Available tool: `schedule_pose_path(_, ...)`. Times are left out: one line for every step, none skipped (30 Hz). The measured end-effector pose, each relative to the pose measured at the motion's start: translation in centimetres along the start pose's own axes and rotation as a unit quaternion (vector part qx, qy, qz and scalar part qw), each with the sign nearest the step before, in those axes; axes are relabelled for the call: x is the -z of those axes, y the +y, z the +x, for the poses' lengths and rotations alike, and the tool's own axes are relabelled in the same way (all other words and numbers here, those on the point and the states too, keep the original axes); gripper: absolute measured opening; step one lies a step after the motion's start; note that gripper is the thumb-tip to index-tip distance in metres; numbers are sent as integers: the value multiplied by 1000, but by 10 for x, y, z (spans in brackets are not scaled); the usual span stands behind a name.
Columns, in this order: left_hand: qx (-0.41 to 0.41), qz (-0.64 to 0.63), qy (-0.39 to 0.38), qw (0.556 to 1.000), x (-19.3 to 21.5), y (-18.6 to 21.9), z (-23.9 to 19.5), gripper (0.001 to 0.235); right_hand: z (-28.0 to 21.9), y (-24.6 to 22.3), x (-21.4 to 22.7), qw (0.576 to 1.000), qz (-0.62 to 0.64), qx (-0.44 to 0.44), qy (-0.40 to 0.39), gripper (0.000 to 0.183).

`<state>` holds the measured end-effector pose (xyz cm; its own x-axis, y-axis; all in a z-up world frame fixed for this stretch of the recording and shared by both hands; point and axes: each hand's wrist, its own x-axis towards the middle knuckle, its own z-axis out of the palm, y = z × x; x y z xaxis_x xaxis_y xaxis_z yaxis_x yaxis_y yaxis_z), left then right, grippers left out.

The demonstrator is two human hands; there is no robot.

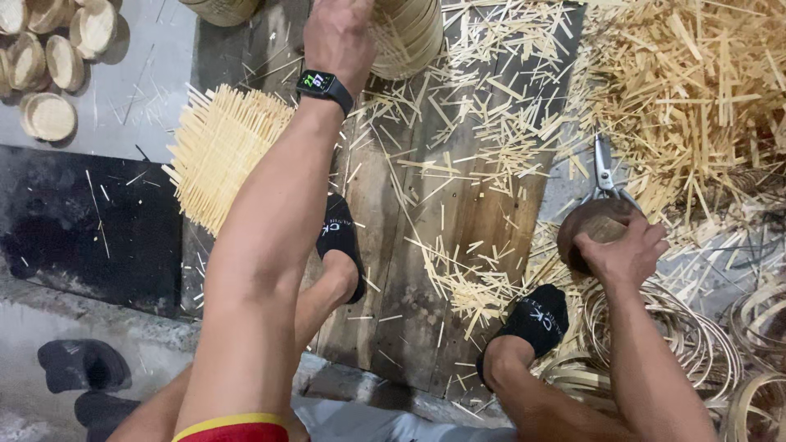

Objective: The person repeatedly places a woven bamboo mat over a circular wooden mold, then uses shears to trim the overhanging bamboo strips flush with the mold edge. The person stacks finished circles and repeats the process with new mats.

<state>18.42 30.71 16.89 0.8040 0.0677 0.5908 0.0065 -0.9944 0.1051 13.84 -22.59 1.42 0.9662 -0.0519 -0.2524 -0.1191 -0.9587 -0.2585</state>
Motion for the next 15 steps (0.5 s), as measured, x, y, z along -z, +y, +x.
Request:
schedule_pose_path(-9,-1,6,1000,1,1,1,37,-1,-1,0,1000,2,10,9,92)
schedule_pose_path(-16,-3,12,1000,2,2,0,37,-2,0,1,1000,2,21,18,94)
schedule_pose_path(-16,-14,11,1000,2,2,0,38,-3,0,2,999,3,31,27,95)
schedule_pose_path(-16,-26,11,999,2,2,0,40,-3,0,2,999,2,27,23,95)
schedule_pose_path(-16,-37,10,999,2,1,0,41,-3,1,3,1000,2,23,19,96)
schedule_pose_path(-13,-34,4,999,3,0,0,41,-4,1,2,1000,1,19,15,96)
schedule_pose_path(-9,-32,-3,999,2,-2,0,42,-4,1,2,1000,4,21,16,97)
schedule_pose_path(-6,-29,-9,1000,2,-3,1,43,-4,1,1,1000,7,22,17,97)
schedule_pose_path(-11,-39,-13,999,1,-4,1,43,-3,1,1,1000,9,23,18,98)
schedule_pose_path(-16,-48,-16,999,-1,-5,0,43,-2,2,1,1000,7,18,13,97)
schedule_pose_path(-21,-57,-19,998,-2,-5,0,42,-1,2,0,1000,5,13,7,96)
schedule_pose_path(-19,-60,-22,998,-4,-7,-1,44,-1,3,-1,1000,2,9,1,95)
schedule_pose_path(-17,-63,-25,998,-6,-8,-1,45,0,3,-2,1000,1,13,4,96)
schedule_pose_path(-15,-65,-28,997,-7,-11,-2,46,1,3,-3,1000,0,17,6,97)
schedule_pose_path(-17,-64,-28,997,-8,-13,-2,46,2,3,-3,1000,0,22,9,98)
